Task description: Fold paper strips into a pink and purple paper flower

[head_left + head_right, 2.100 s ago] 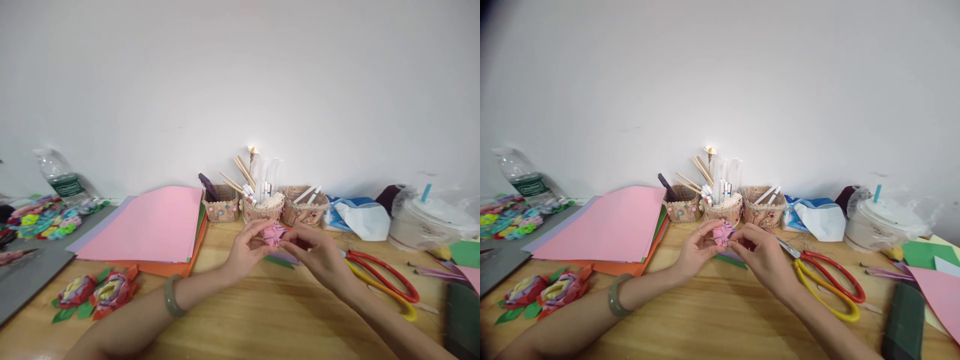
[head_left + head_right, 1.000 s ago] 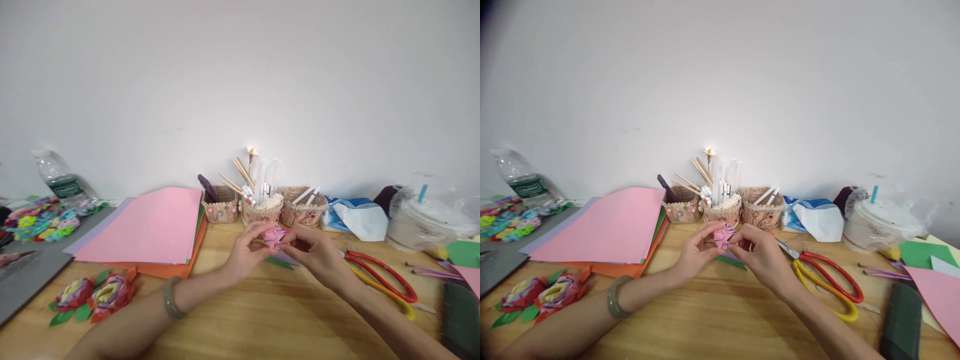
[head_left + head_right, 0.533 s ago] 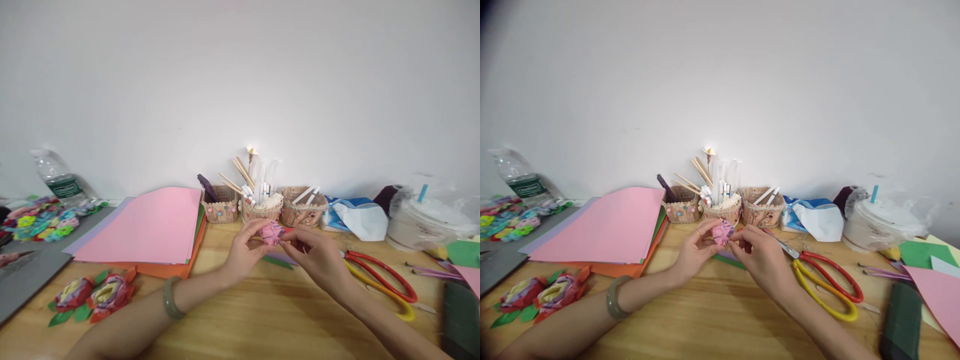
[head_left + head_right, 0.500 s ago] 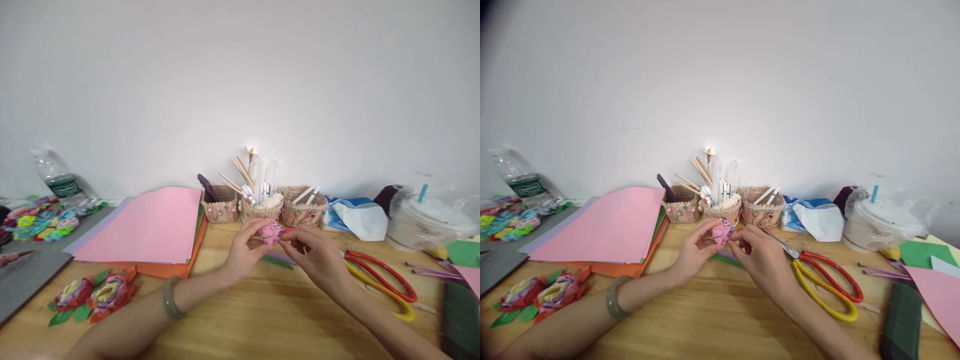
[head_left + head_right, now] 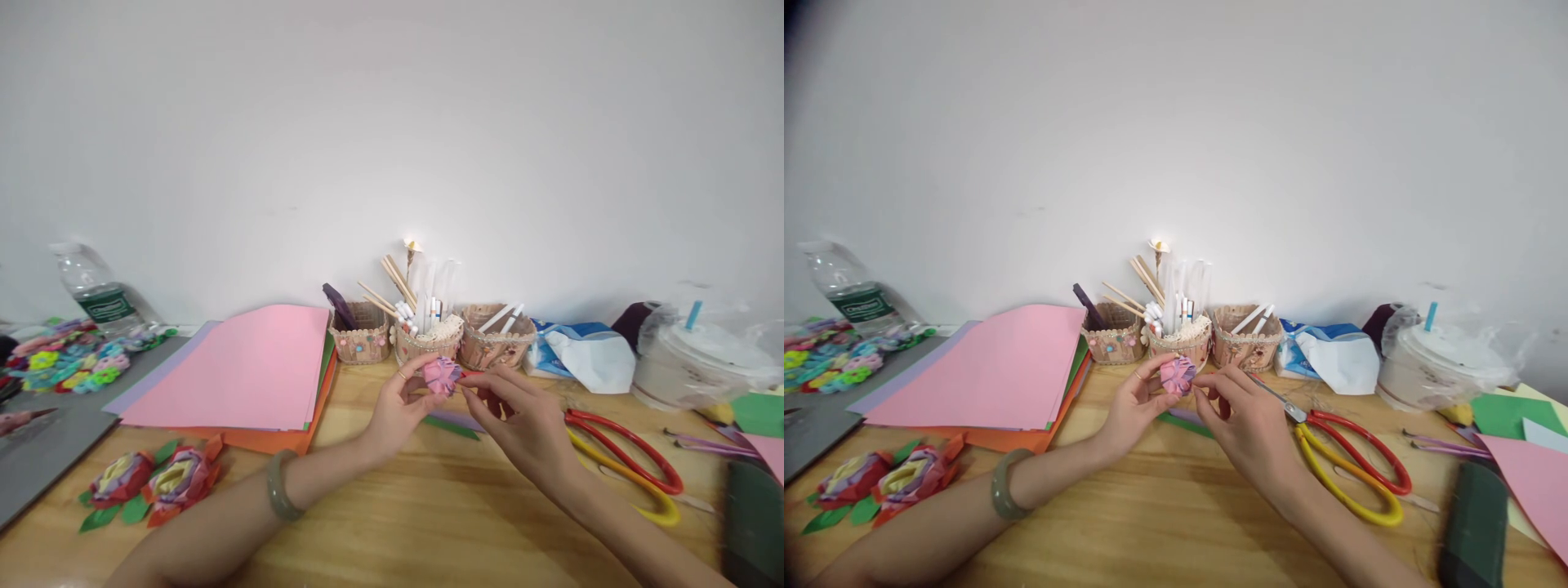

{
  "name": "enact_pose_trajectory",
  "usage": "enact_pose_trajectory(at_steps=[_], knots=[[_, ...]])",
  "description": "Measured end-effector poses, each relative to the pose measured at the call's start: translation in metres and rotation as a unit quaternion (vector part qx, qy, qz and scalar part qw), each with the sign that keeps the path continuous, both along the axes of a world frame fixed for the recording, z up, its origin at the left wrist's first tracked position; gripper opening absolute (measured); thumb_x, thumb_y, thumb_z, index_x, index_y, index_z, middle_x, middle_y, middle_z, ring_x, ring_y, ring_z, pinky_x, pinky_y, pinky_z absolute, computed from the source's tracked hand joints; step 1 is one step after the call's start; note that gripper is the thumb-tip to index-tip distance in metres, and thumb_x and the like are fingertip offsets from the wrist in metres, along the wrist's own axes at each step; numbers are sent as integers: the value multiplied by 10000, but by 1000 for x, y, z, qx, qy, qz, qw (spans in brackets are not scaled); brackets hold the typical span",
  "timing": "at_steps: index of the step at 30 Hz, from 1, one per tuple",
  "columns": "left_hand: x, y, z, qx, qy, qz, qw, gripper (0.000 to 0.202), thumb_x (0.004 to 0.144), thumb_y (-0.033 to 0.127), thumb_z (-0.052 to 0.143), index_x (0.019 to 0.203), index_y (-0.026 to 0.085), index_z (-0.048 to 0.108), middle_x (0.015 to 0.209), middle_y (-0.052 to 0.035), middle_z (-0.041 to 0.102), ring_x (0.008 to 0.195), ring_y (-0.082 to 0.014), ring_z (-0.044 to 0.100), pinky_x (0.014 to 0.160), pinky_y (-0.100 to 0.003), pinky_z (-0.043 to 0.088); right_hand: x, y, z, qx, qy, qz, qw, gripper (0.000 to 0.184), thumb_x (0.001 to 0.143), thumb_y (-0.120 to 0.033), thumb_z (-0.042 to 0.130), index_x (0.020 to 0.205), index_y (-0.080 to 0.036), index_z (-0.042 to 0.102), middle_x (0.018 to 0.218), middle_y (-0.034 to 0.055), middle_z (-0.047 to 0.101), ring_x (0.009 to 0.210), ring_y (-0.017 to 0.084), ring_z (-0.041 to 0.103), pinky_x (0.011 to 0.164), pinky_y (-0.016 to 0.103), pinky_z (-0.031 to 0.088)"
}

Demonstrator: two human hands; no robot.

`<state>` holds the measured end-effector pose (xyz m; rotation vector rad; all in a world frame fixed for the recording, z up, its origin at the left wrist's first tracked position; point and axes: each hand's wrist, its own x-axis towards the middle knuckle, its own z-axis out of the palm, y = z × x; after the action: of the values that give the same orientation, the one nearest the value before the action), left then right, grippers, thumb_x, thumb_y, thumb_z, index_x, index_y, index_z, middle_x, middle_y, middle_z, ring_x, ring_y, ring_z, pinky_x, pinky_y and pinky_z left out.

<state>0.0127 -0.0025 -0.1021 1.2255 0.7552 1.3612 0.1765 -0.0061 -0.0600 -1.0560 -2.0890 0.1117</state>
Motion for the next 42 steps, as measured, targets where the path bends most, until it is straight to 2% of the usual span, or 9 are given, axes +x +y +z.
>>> enact_pose_trajectory(at_steps=[5,14,18,22,27,31,35,39,42], knots=[[1,-1,0,14,14,-7,1000,493,651,272,699,1112,211,535,1128,-89,573,946,-188,586,820,-329,485,0,0,-2,6,-17,5,1000,168,837,-250,486,812,-177,636,634,15,542,527,105,490,496,226,383],[-1,-6,0,92,116,51,988,490,711,255,645,1178,249,497,1265,-79,446,1081,-197,517,911,-329,451,0,-1,-7,55,-43,-11,998,136,806,-214,504,775,-181,631,643,7,560,484,85,485,488,217,365],[-2,-6,-2,102,147,72,981,557,720,239,634,1237,263,427,1280,-77,436,1074,-189,517,934,-349,436,1,-2,0,-40,36,5,999,171,825,-246,482,795,-186,640,609,4,525,516,109,475,491,229,370],[-3,-6,-2,152,166,97,970,474,730,211,620,1181,256,479,1251,-75,443,1172,-209,433,958,-367,420,1,0,5,-137,87,7,987,208,822,-309,495,776,-183,653,628,17,559,559,132,490,502,247,376],[-3,-6,-2,164,155,86,971,412,747,225,597,1148,270,513,1296,-81,376,1175,-214,436,887,-339,482,0,4,10,-269,131,9,954,249,783,-382,534,788,-167,660,712,42,651,603,149,536,506,248,394],[-4,-4,-3,181,174,91,964,427,755,199,586,1171,260,508,1270,-82,456,1188,-214,433,961,-377,422,-2,5,13,-324,155,9,933,262,755,-403,559,747,-161,660,670,34,650,558,137,539,453,228,374],[-5,-5,-4,180,194,91,960,475,749,193,592,1204,284,494,1270,-67,477,1196,-217,428,997,-401,377,-1,4,11,-303,144,8,942,289,755,-425,562,715,-155,656,665,41,650,583,146,545,496,238,401],[-2,-5,-3,72,101,5,992,665,716,235,638,1313,298,351,1342,-98,403,1076,-218,536,887,-377,470,0,4,4,-214,99,-3,972,280,787,-408,536,715,-162,651,612,32,611,543,138,505,474,244,375],[0,-2,-1,8,34,-30,999,627,707,268,648,1283,237,403,1273,-114,485,1034,-219,565,877,-372,476,0,4,1,-140,45,-8,989,226,811,-349,522,725,-181,648,594,21,581,532,133,483,476,246,360]])
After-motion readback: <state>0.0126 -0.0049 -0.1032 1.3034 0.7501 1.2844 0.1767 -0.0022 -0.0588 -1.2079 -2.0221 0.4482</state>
